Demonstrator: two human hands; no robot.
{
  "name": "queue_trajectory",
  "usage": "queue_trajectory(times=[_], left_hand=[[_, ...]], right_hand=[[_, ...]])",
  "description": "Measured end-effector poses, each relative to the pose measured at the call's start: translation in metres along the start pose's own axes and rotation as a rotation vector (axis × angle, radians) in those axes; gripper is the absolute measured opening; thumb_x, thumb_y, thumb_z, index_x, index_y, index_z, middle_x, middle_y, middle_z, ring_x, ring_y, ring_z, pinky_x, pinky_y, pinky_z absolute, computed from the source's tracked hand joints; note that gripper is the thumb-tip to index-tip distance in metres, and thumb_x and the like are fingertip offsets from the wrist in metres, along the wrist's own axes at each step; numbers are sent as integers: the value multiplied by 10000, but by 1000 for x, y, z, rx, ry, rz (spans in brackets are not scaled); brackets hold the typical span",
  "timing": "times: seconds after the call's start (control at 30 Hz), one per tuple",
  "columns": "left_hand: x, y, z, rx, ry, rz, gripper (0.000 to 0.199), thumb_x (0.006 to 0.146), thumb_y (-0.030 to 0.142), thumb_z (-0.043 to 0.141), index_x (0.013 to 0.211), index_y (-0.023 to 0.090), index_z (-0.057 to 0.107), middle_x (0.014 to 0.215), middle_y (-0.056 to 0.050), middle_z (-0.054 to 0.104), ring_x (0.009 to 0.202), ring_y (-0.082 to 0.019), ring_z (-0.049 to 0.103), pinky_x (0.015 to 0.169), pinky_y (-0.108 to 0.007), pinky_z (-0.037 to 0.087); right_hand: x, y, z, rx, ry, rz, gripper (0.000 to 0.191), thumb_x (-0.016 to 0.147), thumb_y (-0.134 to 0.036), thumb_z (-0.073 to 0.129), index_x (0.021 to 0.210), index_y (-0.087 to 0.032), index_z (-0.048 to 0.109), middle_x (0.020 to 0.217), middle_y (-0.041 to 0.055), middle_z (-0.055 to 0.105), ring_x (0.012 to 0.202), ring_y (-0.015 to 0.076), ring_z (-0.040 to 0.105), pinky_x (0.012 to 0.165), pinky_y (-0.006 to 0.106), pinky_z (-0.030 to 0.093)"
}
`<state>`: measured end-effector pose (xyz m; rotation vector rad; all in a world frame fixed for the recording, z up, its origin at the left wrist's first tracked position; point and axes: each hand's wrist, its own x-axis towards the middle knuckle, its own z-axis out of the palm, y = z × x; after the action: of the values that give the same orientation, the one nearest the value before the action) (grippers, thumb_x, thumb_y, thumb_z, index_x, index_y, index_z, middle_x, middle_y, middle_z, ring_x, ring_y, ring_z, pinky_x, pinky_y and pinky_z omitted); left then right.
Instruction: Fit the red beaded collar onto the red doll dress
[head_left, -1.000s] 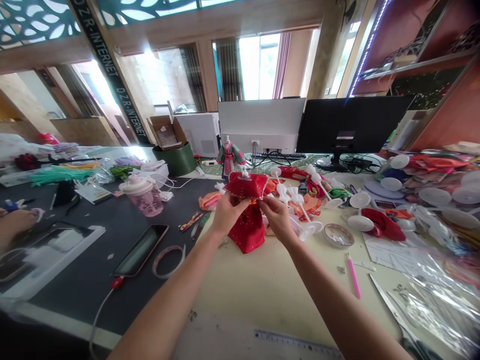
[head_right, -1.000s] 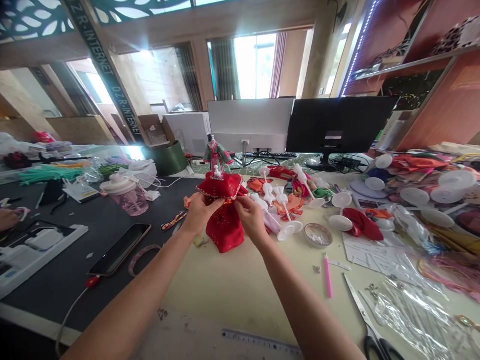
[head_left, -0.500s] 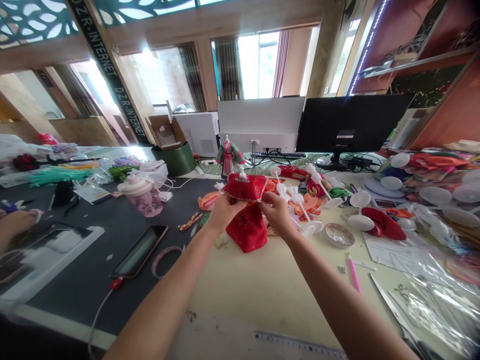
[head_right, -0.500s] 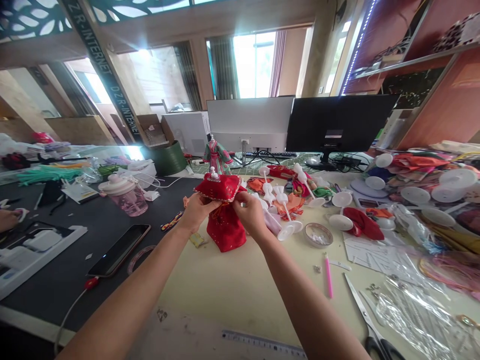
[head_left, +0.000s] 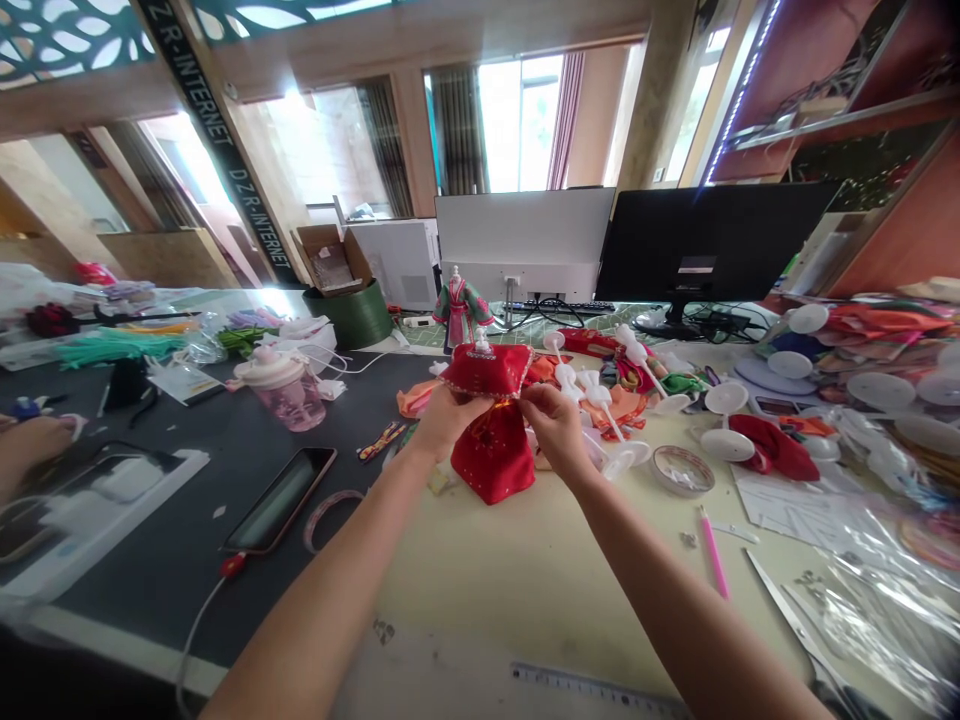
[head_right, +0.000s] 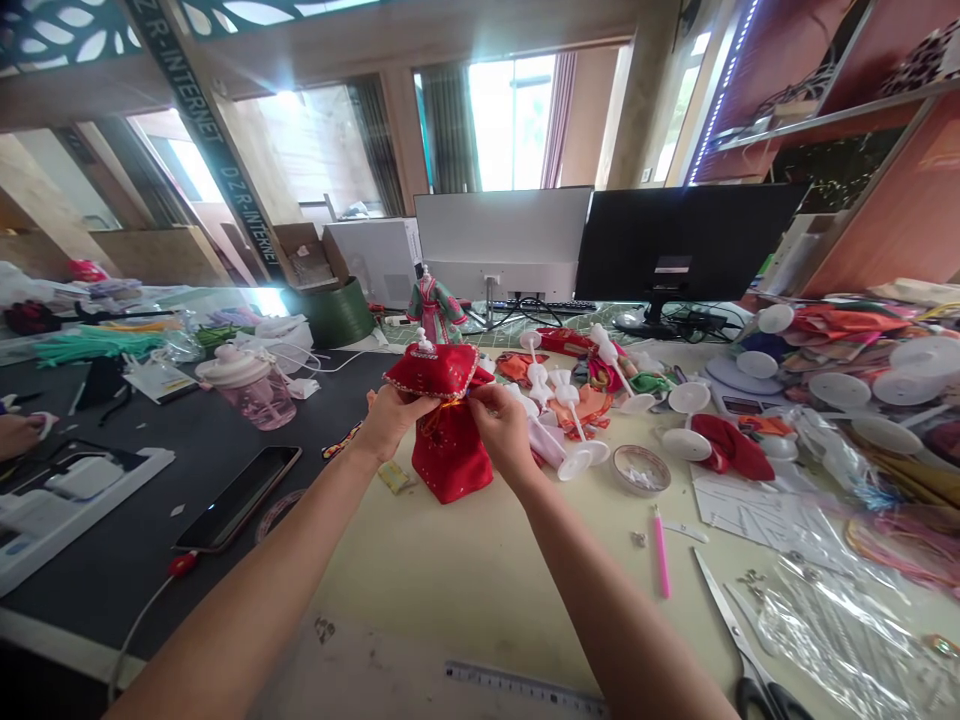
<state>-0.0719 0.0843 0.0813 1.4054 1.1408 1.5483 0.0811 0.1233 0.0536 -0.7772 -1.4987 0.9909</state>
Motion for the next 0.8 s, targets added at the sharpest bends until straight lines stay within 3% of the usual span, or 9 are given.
queue_trajectory(times=[0.37,0.6,0.8], left_hand=[[0,-1,-1,-29,-18,-30,384,615,356,775,921,141,688,913,-45,712,876,-213,629,802,-309,484],[1,-2,-1,-42,-30,-16,359,638,332,760,936,150,679,909,-28,704,877,-203,615,807,-301,479],[0,-2,0,-40,-34,-13,286,659,291,739,902,151,682,851,-27,701,829,-213,603,773,-313,474]], right_hand=[[-10,9,-4,-53,-60,-79,157,765,-347,590,799,-197,621,638,4,612,601,157,558,577,283,461],[-9,-9,-3,-139,22,-202,83,747,-297,612,742,-215,600,853,38,593,754,172,551,724,311,452],[-13,-9,-5,-134,-16,-145,185,805,-351,553,689,-211,584,715,28,607,715,183,565,700,320,449]])
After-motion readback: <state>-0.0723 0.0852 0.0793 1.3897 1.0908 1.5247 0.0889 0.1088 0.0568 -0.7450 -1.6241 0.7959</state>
